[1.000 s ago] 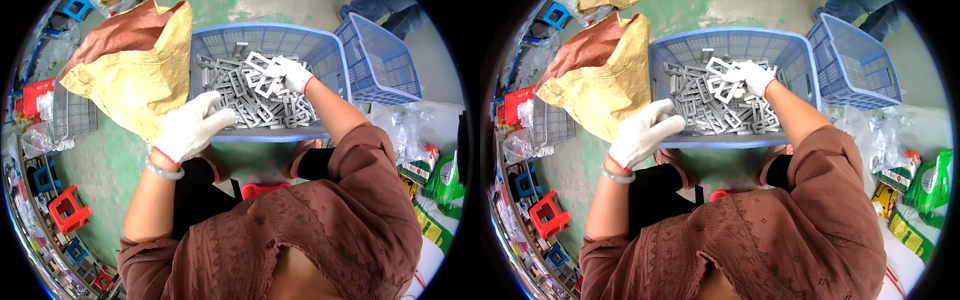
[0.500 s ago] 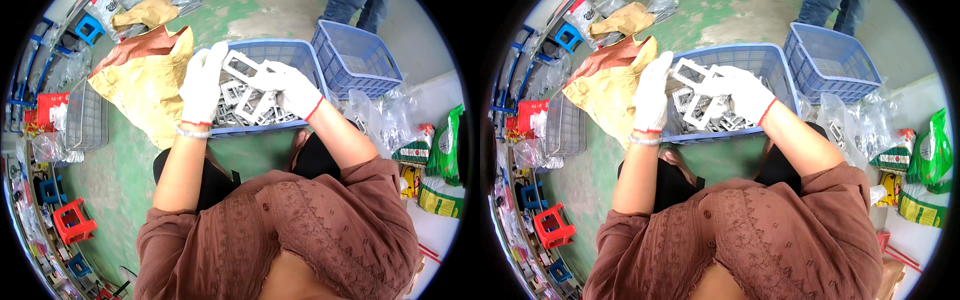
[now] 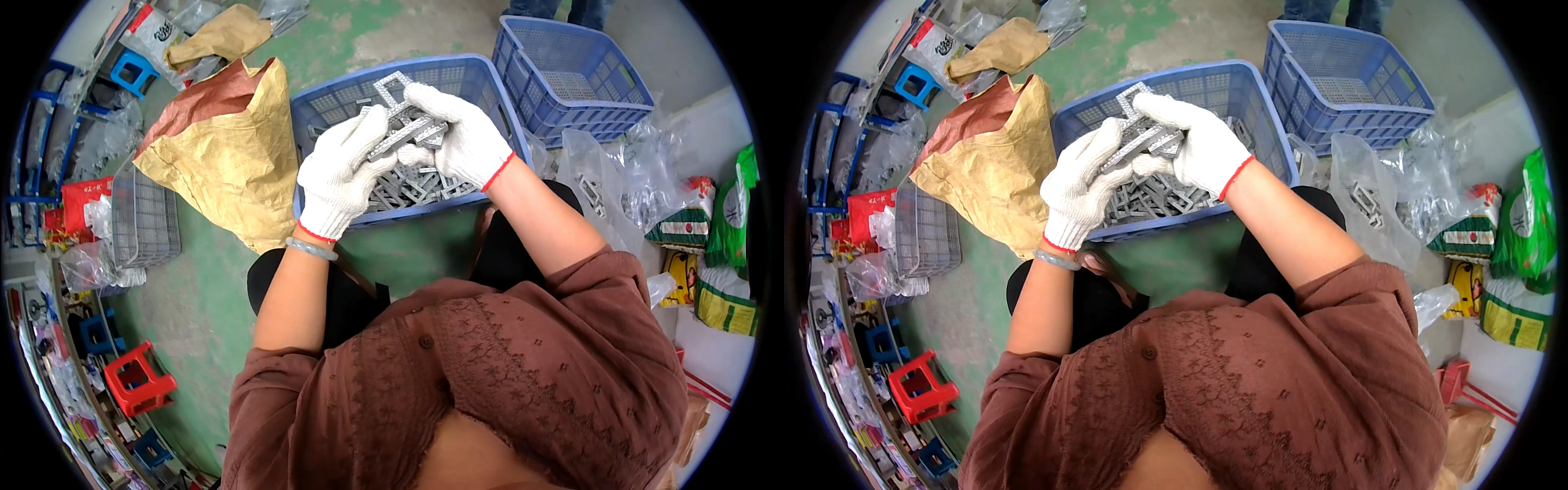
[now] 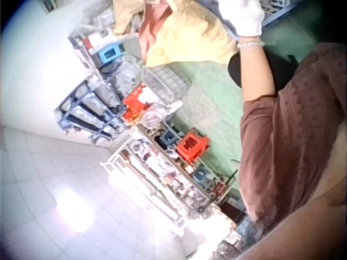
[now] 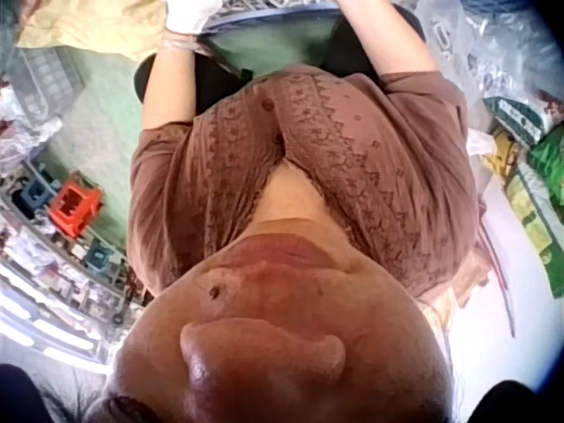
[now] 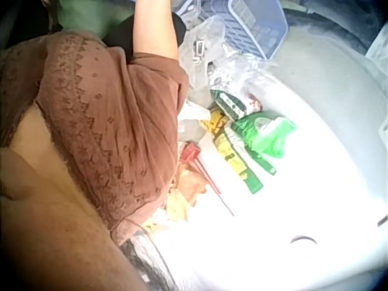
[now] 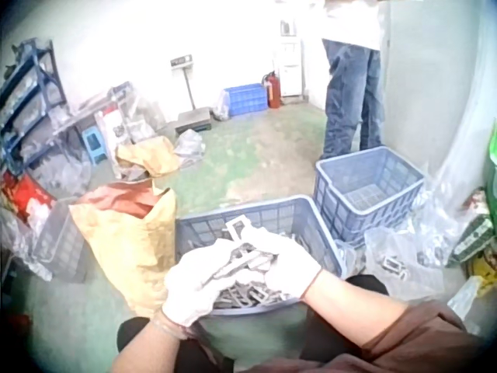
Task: The person sits on a red stool and sorts small rectangular metal parts from a blue crate into a large yellow sack. They repeatedly pick up handfuls of parts, inspect them, and transfer them into the sack.
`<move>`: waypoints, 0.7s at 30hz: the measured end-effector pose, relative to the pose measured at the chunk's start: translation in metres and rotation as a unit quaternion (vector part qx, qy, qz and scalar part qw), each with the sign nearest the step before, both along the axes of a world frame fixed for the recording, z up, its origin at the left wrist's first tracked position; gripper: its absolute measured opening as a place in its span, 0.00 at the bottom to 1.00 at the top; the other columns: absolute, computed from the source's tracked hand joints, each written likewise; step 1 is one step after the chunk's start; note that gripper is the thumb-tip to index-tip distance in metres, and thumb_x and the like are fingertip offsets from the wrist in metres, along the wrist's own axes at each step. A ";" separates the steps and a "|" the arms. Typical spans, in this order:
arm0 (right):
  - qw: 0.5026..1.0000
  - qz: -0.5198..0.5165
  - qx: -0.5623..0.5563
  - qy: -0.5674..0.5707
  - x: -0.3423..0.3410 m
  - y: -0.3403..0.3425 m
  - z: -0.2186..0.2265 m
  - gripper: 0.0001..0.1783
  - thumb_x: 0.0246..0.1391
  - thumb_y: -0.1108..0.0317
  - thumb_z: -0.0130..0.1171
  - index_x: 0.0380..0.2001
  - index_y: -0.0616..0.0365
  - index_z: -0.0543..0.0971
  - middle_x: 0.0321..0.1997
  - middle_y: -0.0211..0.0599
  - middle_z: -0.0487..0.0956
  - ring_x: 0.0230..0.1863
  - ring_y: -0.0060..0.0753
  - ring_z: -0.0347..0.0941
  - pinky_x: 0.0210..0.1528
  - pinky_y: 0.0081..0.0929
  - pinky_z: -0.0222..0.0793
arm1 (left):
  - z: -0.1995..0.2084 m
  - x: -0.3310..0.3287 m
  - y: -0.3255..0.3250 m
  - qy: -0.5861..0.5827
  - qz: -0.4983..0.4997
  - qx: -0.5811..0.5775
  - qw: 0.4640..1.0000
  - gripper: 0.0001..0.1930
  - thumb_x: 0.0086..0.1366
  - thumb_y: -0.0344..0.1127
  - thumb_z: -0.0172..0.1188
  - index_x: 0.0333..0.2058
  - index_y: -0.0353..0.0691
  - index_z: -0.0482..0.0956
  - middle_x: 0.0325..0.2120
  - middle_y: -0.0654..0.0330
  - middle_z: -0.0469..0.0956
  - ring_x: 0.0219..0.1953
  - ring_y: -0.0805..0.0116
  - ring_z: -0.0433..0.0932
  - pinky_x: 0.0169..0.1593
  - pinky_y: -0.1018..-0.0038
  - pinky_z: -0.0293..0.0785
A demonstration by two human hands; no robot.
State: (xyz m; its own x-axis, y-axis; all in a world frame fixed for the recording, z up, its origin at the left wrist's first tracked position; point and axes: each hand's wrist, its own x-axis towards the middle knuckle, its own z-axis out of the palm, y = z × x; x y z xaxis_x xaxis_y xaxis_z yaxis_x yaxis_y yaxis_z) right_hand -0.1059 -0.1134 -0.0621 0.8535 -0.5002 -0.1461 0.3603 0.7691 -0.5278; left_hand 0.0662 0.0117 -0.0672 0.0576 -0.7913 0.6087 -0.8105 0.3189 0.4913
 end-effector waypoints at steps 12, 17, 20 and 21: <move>0.996 -0.085 0.013 -0.009 0.016 0.006 -0.015 0.27 0.63 0.40 0.54 0.53 0.48 0.74 0.53 0.34 0.79 0.51 0.39 0.77 0.39 0.41 0.78 | -0.005 0.005 -0.007 0.194 -0.044 0.018 0.980 0.21 0.58 0.27 0.70 0.51 0.34 0.80 0.45 0.52 0.83 0.42 0.67 0.82 0.48 0.74 0.79; 0.998 -0.025 -0.040 -0.039 0.013 0.007 -0.019 0.23 0.64 0.41 0.53 0.51 0.45 0.74 0.52 0.36 0.78 0.48 0.41 0.77 0.33 0.41 0.75 | -0.011 0.007 -0.003 0.411 -0.073 0.075 0.905 0.19 0.63 0.26 0.66 0.52 0.25 0.77 0.44 0.54 0.83 0.39 0.77 0.81 0.42 0.80 0.79; 0.999 -0.004 -0.013 -0.052 0.013 0.008 -0.020 0.19 0.65 0.46 0.54 0.49 0.46 0.74 0.47 0.36 0.77 0.44 0.42 0.77 0.30 0.39 0.73 | -0.008 0.008 0.002 0.449 -0.076 0.085 0.886 0.19 0.64 0.27 0.65 0.53 0.26 0.77 0.41 0.56 0.83 0.37 0.79 0.80 0.41 0.80 0.79; 0.999 -0.009 -0.002 -0.045 0.014 0.012 -0.012 0.17 0.66 0.49 0.55 0.47 0.49 0.74 0.44 0.36 0.76 0.40 0.41 0.76 0.29 0.37 0.71 | -0.006 0.008 0.003 0.447 -0.076 0.088 0.887 0.19 0.64 0.27 0.65 0.53 0.26 0.77 0.40 0.57 0.84 0.37 0.79 0.80 0.41 0.81 0.78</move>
State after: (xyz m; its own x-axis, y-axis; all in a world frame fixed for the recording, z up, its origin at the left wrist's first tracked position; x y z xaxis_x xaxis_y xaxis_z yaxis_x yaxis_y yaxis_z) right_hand -0.0922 -0.1017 -0.0742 0.8540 -0.5160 -0.0664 0.4207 0.7601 -0.4952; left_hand 0.0741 0.0149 -0.0730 0.3391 -0.9097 0.2396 -0.0250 0.2459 0.9690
